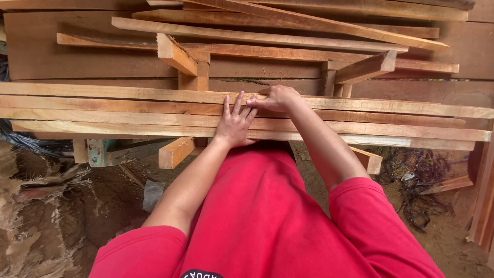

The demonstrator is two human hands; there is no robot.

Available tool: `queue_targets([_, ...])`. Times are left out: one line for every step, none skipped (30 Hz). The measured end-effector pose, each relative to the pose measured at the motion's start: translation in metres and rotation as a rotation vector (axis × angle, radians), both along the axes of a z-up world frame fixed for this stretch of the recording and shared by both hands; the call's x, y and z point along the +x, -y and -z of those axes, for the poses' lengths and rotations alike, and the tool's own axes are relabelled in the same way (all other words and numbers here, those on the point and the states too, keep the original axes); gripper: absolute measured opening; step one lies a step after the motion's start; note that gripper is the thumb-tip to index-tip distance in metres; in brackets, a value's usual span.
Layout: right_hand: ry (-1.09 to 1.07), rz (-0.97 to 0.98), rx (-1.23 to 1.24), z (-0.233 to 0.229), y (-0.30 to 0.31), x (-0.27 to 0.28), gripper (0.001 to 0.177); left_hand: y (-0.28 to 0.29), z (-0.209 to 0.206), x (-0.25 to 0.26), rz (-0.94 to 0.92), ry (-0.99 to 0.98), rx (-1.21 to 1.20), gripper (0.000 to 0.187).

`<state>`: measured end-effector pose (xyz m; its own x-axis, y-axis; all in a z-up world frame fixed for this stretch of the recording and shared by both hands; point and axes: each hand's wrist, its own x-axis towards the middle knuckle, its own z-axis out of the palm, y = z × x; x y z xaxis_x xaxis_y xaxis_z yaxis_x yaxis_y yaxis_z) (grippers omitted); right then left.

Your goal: Sorting and bundling wooden planks in a workshop.

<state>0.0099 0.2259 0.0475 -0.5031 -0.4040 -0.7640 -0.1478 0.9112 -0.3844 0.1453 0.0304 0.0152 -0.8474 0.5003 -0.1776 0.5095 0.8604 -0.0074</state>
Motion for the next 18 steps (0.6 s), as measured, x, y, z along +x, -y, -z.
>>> queue_targets([0.001, 0.001, 0.0, -0.008, 0.003, 0.003, 0.086, 0.001, 0.004, 0.003, 0.001, 0.001, 0.0, 0.13])
queue_targets([-0.035, -0.006, 0.0, -0.017, 0.005, 0.003, 0.083, 0.001, 0.009, 0.004, 0.0, -0.013, -0.004, 0.131])
queue_targets([-0.07, -0.013, 0.0, -0.026, 0.007, 0.004, 0.081, 0.0, 0.012, 0.004, -0.002, -0.028, -0.008, 0.133])
queue_targets([-0.077, -0.008, 0.0, -0.022, 0.004, 0.009, 0.081, 0.0, 0.011, 0.002, 0.003, -0.034, -0.008, 0.133])
queue_targets([-0.223, -0.013, -0.064, -0.017, 0.0, 0.014, 0.077, 0.0, 0.009, 0.001, -0.002, -0.017, -0.032, 0.131])
queue_targets([-0.365, -0.015, -0.126, -0.012, -0.004, 0.022, 0.073, -0.001, 0.007, 0.002, -0.003, 0.005, -0.055, 0.129])
queue_targets([-0.367, -0.007, -0.124, -0.008, -0.002, 0.023, 0.073, 0.001, 0.005, 0.0, 0.005, 0.002, -0.054, 0.129])
queue_targets([-0.447, -0.01, -0.163, -0.004, -0.003, 0.026, 0.07, 0.001, 0.004, 0.0, 0.003, 0.017, -0.05, 0.125])
queue_targets([-0.526, -0.012, -0.201, 0.001, -0.004, 0.029, 0.067, 0.0, 0.004, 0.001, 0.002, 0.032, -0.045, 0.122])
queue_targets([-0.528, -0.005, -0.196, 0.002, -0.003, 0.027, 0.067, -0.001, 0.006, 0.001, 0.01, 0.031, -0.043, 0.122])
queue_targets([-0.464, -0.008, -0.158, 0.004, -0.002, 0.025, 0.073, -0.002, 0.008, 0.001, -0.011, 0.045, -0.048, 0.121])
queue_targets([-0.399, -0.013, -0.121, 0.005, -0.001, 0.024, 0.079, -0.002, 0.01, 0.002, -0.034, 0.061, -0.054, 0.12])
queue_targets([-0.399, -0.008, -0.119, 0.009, -0.006, 0.022, 0.079, -0.004, 0.002, 0.002, -0.028, 0.061, -0.053, 0.12])
queue_targets([-0.357, -0.022, -0.094, 0.013, -0.011, 0.019, 0.076, -0.005, -0.006, 0.001, -0.05, 0.072, -0.025, 0.117])
queue_targets([-0.313, -0.035, -0.071, 0.017, -0.016, 0.016, 0.074, -0.007, -0.015, -0.001, -0.073, 0.083, 0.003, 0.116])
queue_targets([-0.318, -0.027, -0.069, 0.0, -0.026, 0.011, 0.074, -0.008, -0.014, -0.001, -0.064, 0.08, 0.003, 0.116])
queue_targets([-0.244, -0.004, -0.061, -0.016, -0.037, 0.006, 0.079, -0.01, -0.014, -0.001, -0.119, 0.114, 0.087, 0.113])
queue_targets([-0.173, 0.021, -0.054, -0.031, -0.048, 0.0, 0.085, -0.012, -0.012, -0.003, -0.171, 0.146, 0.171, 0.11])
